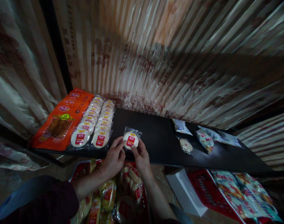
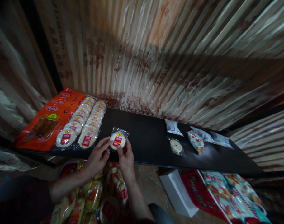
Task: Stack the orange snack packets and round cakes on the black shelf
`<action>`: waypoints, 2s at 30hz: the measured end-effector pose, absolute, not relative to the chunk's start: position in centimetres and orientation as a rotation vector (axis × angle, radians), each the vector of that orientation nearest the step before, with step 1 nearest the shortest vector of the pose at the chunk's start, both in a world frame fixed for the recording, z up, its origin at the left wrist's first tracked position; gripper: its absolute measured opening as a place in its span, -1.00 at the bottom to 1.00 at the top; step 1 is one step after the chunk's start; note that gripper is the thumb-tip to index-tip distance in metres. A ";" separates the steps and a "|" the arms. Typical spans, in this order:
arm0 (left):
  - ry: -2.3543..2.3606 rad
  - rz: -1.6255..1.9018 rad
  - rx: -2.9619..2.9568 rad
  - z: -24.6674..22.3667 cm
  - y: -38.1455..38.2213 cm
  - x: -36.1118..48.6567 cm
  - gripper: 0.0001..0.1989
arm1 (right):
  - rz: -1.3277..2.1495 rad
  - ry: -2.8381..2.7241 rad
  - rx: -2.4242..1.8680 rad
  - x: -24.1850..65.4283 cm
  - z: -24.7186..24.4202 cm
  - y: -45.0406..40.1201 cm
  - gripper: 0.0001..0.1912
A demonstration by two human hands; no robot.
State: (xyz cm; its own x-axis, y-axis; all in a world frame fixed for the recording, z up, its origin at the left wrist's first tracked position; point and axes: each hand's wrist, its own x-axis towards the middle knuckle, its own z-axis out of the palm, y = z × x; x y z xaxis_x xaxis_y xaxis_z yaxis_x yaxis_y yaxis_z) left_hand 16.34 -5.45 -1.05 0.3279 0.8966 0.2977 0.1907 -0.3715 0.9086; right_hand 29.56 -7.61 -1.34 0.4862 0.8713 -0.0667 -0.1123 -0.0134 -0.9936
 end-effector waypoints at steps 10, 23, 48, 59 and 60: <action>1.113 0.989 1.689 0.5 -2.7 17.6 -0.50 | 0.783 -0.696 -1.331 29.3 -1.2 -4.2 -0.47; 1.359 0.694 1.717 2.4 2.2 19.3 -0.57 | 0.759 -0.814 -1.328 30.4 -3.5 1.9 -0.66; 1.569 0.730 2.018 2.2 10.4 22.0 -0.64 | 0.818 -0.669 -1.250 30.2 -3.4 12.1 -0.61; 1.535 0.715 2.087 2.1 11.5 22.2 -0.61 | 0.846 -0.657 -1.239 30.2 -4.5 15.3 -0.79; 1.533 0.709 2.089 2.1 11.6 22.3 -0.60 | 0.857 -0.650 -1.240 30.3 -4.5 15.7 -0.83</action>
